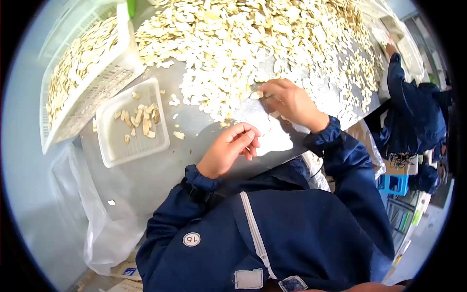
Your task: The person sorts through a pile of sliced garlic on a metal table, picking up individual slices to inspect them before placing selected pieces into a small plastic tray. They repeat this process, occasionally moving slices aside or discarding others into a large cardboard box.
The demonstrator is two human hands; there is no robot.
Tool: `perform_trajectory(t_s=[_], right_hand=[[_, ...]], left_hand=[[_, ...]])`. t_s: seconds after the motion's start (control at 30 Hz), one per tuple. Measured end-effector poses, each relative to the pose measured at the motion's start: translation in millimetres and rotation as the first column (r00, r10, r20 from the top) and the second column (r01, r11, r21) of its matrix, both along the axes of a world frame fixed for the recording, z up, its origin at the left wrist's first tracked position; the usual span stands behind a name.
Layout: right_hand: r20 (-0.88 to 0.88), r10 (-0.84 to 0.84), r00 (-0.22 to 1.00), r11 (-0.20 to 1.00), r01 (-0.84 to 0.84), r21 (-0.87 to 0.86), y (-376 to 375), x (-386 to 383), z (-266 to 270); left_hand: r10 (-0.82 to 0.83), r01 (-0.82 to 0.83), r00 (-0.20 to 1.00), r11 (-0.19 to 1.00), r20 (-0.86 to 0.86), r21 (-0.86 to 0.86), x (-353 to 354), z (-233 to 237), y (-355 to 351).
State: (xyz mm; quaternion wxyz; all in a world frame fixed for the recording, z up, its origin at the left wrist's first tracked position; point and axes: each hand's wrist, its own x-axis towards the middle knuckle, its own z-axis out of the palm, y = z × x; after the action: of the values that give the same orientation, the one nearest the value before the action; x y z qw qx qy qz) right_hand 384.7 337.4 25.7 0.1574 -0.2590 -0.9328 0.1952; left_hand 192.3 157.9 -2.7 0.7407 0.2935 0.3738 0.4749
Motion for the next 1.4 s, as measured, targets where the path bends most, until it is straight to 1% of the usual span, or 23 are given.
perform_trajectory(t_s=[0.03, 0.07, 0.13, 0.23, 0.3, 0.33, 0.37, 0.43, 0.47, 0.57, 0.6, 0.7, 0.73, 0.77, 0.83, 0.87, 0.9, 0.97, 1.07, 1.17, 1.2, 1.27, 1.4], right_hand=[[-0.045, 0.039, 0.998, 0.998, -0.041, -0.052, 13.0, -0.5, 0.7], [-0.109, -0.046, 0.993, 0.945, 0.008, -0.326, 22.4, -6.3, 1.3], [-0.135, -0.253, 0.958, 0.669, 0.072, -0.739, 31.5, -28.5, 19.9], [-0.377, -0.424, 0.823, 0.622, -0.038, -0.782, 31.3, -73.2, 17.4], [-0.47, -0.329, 0.819, 0.833, 0.017, -0.552, 26.4, -95.9, 9.2], [-0.487, -0.231, 0.842, 0.941, 0.067, -0.331, 22.9, -102.7, 7.3], [-0.429, -0.115, 0.896, 0.993, 0.096, -0.066, 19.0, -100.0, 9.8], [-0.329, 0.053, 0.943, 0.966, 0.035, 0.256, 18.1, -93.7, 15.6], [-0.347, 0.067, 0.935, 0.965, 0.027, 0.259, 17.1, -92.8, 14.3], [-0.289, 0.049, 0.956, 0.945, 0.049, 0.323, 20.8, -88.8, 8.4], [-0.284, 0.065, 0.956, 0.929, 0.046, 0.368, 21.5, -87.8, 6.0], [-0.139, 0.095, 0.986, 0.85, -0.007, 0.526, 15.8, -79.5, 0.8], [-0.061, 0.116, 0.991, 0.818, -0.06, 0.572, 11.3, -76.6, 1.6], [-0.039, 0.131, 0.991, 0.829, -0.088, 0.553, 7.4, -73.7, 1.2], [-0.003, 0.169, 0.986, 0.847, -0.144, 0.511, 1.9, -70.0, 0.1], [-0.022, 0.146, 0.989, 0.868, -0.118, 0.482, 1.7, -68.1, -2.7], [-0.07, 0.107, 0.992, 0.918, -0.071, 0.39, 3.9, -65.7, -8.2], [-0.08, 0.031, 0.996, 0.985, -0.017, 0.171, 7.6, -60.8, -10.8], [-0.05, 0.191, 0.98, 0.975, -0.184, 0.127, 4.1, -55.3, -2.7], [0.115, 0.32, 0.94, 0.908, -0.339, 0.245, 10.6, -40.7, -6.4], [0.15, 0.229, 0.962, 0.954, -0.252, 0.162, 14.0, -34.4, -5.8], [0.061, 0.12, 0.991, 0.981, -0.128, 0.146, 22.7, -28.1, -2.8], [-0.002, -0.003, 1.0, 0.999, 0.003, -0.051, 17.6, -40.8, 2.9]], left_hand=[[0.028, -0.028, 0.999, 1.0, 0.027, -0.006, -0.8, 0.8, 2.2], [0.053, -0.053, 0.997, 0.999, 0.053, -0.013, 1.1, 2.2, 6.3], [0.092, -0.091, 0.994, 0.996, 0.054, -0.017, 8.1, 2.0, 18.3], [0.106, -0.114, 0.992, 0.987, 0.072, 0.11, 36.2, 5.1, 40.2], [0.02, -0.017, 1.0, 0.972, -0.012, 0.235, 52.2, 2.6, 51.9], [-0.01, 0.02, 0.998, 0.983, -0.056, 0.185, 54.5, 9.7, 52.6], [-0.049, 0.062, 0.994, 0.989, -0.098, 0.132, 58.0, 13.3, 52.3], [-0.046, 0.047, 0.999, 0.991, -0.015, 0.127, 66.6, 6.1, 52.3], [-0.045, 0.041, 0.999, 0.991, 0.028, 0.125, 70.4, 1.2, 52.6], [-0.032, 0.035, 0.999, 0.988, -0.025, 0.151, 72.1, -18.6, 52.9], [0.04, -0.027, 0.993, 0.993, -0.113, 0.116, 71.0, -17.2, 50.0], [0.072, -0.043, 0.976, 0.989, -0.206, 0.145, 69.2, -12.6, 43.7], [0.15, -0.118, 0.967, 0.98, -0.207, 0.16, 75.5, -15.2, 40.5], [0.207, -0.132, 0.928, 0.96, -0.311, 0.247, 85.9, -40.0, 42.0], [0.19, -0.104, 0.94, 0.95, -0.284, 0.294, 86.4, -31.0, 39.6], [0.097, -0.026, 0.967, 0.958, -0.237, 0.286, 82.4, -23.3, 39.5], [0.007, 0.067, 0.967, 0.957, -0.254, 0.282, 82.0, -27.9, 39.9], [-0.06, 0.1, 0.984, 0.965, -0.166, 0.243, 83.1, -28.6, 40.1], [-0.09, 0.127, 0.98, 0.969, -0.176, 0.214, 76.6, -28.1, 41.1], [-0.052, 0.084, 0.982, 0.982, -0.18, 0.172, 70.9, -28.9, 41.8], [-0.014, 0.039, 0.988, 0.986, -0.151, 0.164, 66.9, -25.3, 40.8], [0.066, -0.058, 0.997, 0.987, -0.049, 0.148, 61.2, -27.3, 40.2], [0.031, -0.036, 0.997, 0.997, 0.073, 0.068, 44.4, -24.5, 39.1]])
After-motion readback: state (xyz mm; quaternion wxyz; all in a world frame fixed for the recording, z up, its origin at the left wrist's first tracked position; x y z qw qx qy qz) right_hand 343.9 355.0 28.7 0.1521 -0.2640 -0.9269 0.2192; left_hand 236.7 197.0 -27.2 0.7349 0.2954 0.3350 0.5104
